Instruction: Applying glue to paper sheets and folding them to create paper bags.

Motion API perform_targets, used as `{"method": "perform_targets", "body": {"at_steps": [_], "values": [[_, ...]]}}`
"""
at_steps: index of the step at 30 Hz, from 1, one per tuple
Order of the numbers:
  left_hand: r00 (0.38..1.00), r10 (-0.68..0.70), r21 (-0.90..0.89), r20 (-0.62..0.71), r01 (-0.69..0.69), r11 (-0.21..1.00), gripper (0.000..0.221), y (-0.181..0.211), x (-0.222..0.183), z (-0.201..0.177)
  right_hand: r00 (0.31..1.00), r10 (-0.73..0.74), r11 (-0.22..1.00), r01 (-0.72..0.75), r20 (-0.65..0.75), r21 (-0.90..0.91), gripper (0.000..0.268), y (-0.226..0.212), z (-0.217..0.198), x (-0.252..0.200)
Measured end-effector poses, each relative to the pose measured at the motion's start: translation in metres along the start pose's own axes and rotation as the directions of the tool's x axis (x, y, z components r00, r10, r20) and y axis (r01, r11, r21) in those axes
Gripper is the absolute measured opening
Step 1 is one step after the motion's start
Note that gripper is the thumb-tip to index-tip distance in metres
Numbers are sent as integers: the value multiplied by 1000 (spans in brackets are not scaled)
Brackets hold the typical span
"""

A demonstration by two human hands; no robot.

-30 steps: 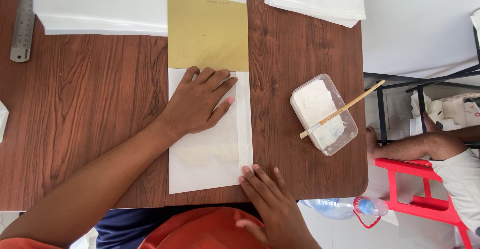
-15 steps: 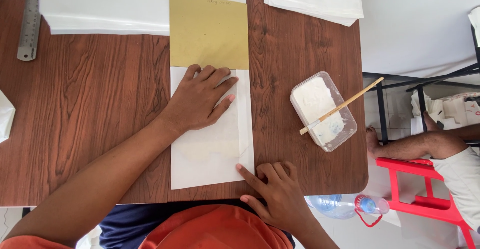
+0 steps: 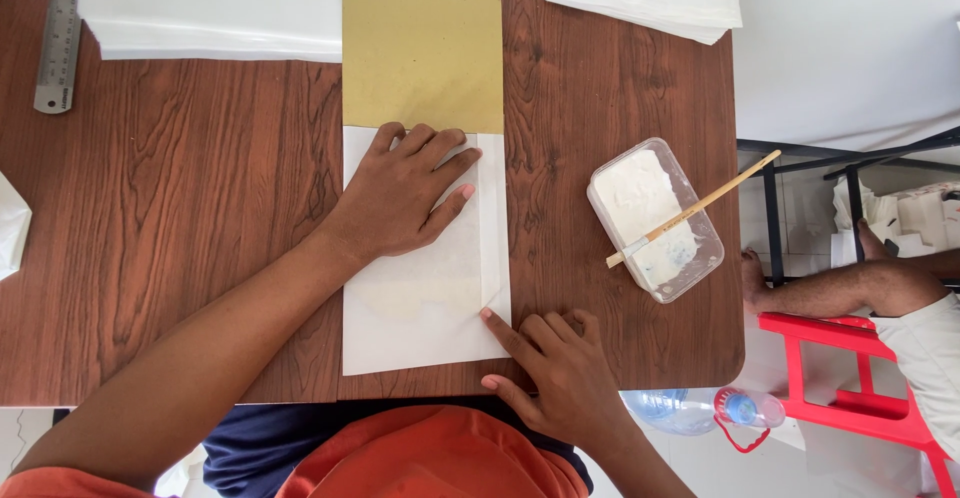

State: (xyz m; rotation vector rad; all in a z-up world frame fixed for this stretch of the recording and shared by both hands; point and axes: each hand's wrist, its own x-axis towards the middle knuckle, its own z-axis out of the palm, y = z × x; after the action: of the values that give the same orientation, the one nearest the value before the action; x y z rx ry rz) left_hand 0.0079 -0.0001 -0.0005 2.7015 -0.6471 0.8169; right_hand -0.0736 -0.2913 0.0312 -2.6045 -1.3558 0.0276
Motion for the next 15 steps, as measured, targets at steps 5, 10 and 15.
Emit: {"method": "perform_targets", "body": {"at_steps": [5,10,15], "values": [[1000,4,11,6,-4,1000,39,0,-1,1,999,-52,998,52,-5,-23,58,-1,-7,2],[1000,7,45,10,-7,999,40,1,0,1,993,-117,993,117,-2,-31,58,3,-11,0],[1000,8,59,22,-9,998,37,2,1,2,977,-214,977,214,4,-13,65,15,-7,-7]]}}
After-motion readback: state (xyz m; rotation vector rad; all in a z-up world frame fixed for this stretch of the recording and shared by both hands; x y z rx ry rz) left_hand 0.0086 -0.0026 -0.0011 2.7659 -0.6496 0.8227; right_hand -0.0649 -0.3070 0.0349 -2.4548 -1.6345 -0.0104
